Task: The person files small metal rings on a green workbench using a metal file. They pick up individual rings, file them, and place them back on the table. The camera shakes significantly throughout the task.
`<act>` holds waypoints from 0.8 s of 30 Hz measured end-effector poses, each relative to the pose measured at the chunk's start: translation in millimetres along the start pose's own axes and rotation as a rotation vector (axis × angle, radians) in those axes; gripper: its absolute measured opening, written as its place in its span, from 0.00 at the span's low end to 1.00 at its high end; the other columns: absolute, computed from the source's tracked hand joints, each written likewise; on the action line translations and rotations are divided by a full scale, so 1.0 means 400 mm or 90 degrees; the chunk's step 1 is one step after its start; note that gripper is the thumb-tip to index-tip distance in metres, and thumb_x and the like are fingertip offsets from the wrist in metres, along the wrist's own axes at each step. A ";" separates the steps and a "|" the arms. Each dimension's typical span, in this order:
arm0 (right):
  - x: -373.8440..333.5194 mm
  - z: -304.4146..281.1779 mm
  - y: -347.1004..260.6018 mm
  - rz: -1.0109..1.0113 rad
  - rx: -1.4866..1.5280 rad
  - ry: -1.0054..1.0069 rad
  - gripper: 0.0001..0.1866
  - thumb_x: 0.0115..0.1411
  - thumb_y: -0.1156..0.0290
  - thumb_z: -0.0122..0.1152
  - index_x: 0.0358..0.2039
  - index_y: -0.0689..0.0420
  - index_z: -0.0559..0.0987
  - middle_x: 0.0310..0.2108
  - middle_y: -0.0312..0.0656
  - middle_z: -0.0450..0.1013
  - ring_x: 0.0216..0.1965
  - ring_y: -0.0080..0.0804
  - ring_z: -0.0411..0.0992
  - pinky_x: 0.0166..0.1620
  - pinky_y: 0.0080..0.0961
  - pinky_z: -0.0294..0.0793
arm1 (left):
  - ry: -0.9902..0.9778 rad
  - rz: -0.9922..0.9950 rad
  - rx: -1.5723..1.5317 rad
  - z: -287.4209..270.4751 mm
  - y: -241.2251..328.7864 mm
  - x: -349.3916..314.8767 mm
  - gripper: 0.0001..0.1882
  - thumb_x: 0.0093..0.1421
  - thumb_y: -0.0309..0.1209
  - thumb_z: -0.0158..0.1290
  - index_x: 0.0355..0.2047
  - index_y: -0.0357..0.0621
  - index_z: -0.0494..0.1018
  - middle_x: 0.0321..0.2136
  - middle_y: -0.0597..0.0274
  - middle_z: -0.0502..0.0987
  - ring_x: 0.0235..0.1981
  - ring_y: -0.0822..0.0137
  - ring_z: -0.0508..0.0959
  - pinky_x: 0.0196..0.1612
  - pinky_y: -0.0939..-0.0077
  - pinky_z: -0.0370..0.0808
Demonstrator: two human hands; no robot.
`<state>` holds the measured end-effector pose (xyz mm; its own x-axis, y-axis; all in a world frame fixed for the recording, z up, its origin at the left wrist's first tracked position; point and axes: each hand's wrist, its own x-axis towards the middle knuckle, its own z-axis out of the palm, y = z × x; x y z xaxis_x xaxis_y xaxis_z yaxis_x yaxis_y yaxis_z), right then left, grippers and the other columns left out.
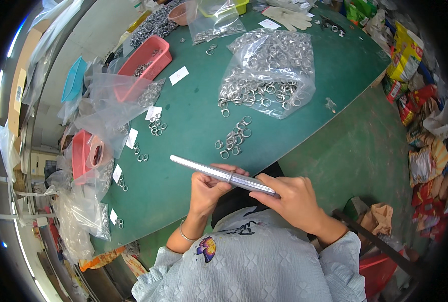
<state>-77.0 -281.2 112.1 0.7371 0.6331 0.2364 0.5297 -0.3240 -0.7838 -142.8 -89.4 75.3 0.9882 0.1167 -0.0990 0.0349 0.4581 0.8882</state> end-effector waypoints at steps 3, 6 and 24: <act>0.007 0.009 0.004 0.000 -0.005 0.006 0.13 0.48 0.64 0.66 0.31 0.57 0.76 0.16 0.42 0.70 0.16 0.38 0.69 0.19 0.30 0.65 | 0.005 -0.002 -0.008 -0.009 -0.002 0.005 0.19 0.50 0.26 0.61 0.41 0.28 0.70 0.38 0.43 0.76 0.42 0.49 0.77 0.49 0.57 0.74; 0.012 0.017 0.007 0.002 -0.012 0.001 0.13 0.48 0.65 0.66 0.32 0.57 0.76 0.17 0.42 0.71 0.17 0.38 0.70 0.19 0.30 0.65 | 0.015 0.014 -0.020 -0.018 -0.012 0.007 0.20 0.50 0.26 0.61 0.41 0.28 0.70 0.38 0.43 0.76 0.43 0.50 0.77 0.49 0.57 0.73; 0.043 0.054 0.048 0.043 0.007 -0.027 0.14 0.49 0.66 0.67 0.35 0.56 0.77 0.19 0.47 0.72 0.20 0.45 0.71 0.22 0.33 0.68 | 0.155 0.012 -0.103 -0.009 -0.071 0.026 0.15 0.55 0.17 0.50 0.44 0.26 0.68 0.40 0.47 0.75 0.44 0.55 0.76 0.52 0.64 0.70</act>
<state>-63.3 -261.3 88.7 0.7529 0.6387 0.1585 0.4743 -0.3597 -0.8035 -134.2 -97.9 47.6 0.9230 0.3259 -0.2046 -0.0273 0.5858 0.8100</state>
